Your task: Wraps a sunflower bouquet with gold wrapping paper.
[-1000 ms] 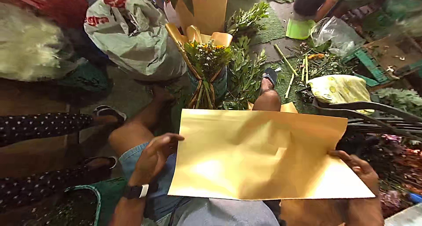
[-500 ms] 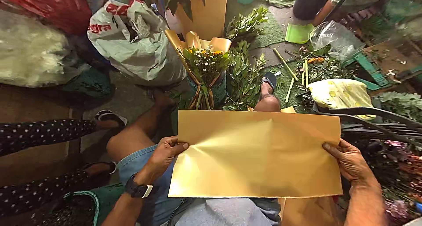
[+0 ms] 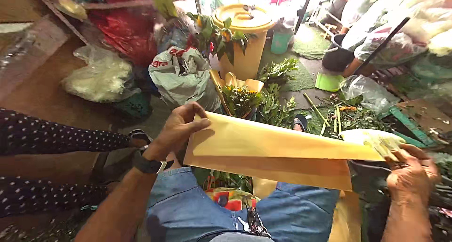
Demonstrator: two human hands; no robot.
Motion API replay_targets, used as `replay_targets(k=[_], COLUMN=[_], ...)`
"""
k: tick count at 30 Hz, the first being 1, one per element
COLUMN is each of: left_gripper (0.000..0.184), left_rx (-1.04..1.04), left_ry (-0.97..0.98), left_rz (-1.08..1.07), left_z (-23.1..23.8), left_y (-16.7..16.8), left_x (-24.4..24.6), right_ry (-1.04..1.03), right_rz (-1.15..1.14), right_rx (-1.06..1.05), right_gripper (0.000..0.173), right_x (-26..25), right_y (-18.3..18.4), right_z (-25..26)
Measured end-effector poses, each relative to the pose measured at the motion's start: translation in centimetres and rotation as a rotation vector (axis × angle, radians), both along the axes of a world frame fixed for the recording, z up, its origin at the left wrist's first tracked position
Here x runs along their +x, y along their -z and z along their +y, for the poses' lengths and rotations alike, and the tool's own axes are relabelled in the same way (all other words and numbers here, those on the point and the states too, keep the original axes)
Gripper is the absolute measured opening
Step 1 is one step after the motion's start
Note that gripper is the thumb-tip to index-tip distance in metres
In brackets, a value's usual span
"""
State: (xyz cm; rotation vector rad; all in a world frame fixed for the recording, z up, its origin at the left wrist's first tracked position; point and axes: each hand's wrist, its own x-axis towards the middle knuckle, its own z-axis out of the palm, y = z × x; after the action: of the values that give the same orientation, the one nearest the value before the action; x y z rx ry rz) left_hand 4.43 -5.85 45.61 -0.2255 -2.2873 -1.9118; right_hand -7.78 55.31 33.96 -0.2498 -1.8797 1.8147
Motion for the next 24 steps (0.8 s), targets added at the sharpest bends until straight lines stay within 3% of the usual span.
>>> replay_targets(k=[2,5,9,12,14,16,19,24], left_gripper=[0.031,0.046,0.048,0.051,0.051,0.048,0.043,0.042], left_rx=[-0.179,-0.351,-0.570,-0.691,-0.751,-0.795,-0.878,-0.934], left_ry=[0.035,0.161,0.326,0.452,0.518,0.516,0.317,0.128], left_rz=[0.077,0.221,0.326,0.312,0.302,0.291,0.267,0.301], left_z=[0.9,2.1,4.1,5.7,6.5,6.7,6.1,4.9], left_y=[-4.0,-9.5,-17.3,-22.4,-24.8,-26.5,-28.0,-29.1], left_x=[-0.4,-1.7,-3.2,-2.6,-2.2,-1.9,-1.8,-1.7], right_ry=[-0.066,-0.405,-0.930,-1.353,-1.545,-1.625,-1.574,-1.393], right_rz=[0.107,0.302,0.448,0.366,0.289,0.248,0.235,0.253], right_rx=[0.137,0.336,0.640,0.610,0.506,0.391,0.198,0.073], right_gripper=[0.039,0.042,0.076,0.098,0.096,0.073,0.050,0.052], right_x=[-1.3,-2.2,-2.3,-2.1,-2.1,-1.9,-0.9,0.1], right_y=[-3.5,-10.3,-18.6,-22.1,-22.5,-21.9,-20.3,-18.8], right_z=[-2.3,-10.0,-22.0,-28.2,-30.8,-32.8,-35.0,-36.6])
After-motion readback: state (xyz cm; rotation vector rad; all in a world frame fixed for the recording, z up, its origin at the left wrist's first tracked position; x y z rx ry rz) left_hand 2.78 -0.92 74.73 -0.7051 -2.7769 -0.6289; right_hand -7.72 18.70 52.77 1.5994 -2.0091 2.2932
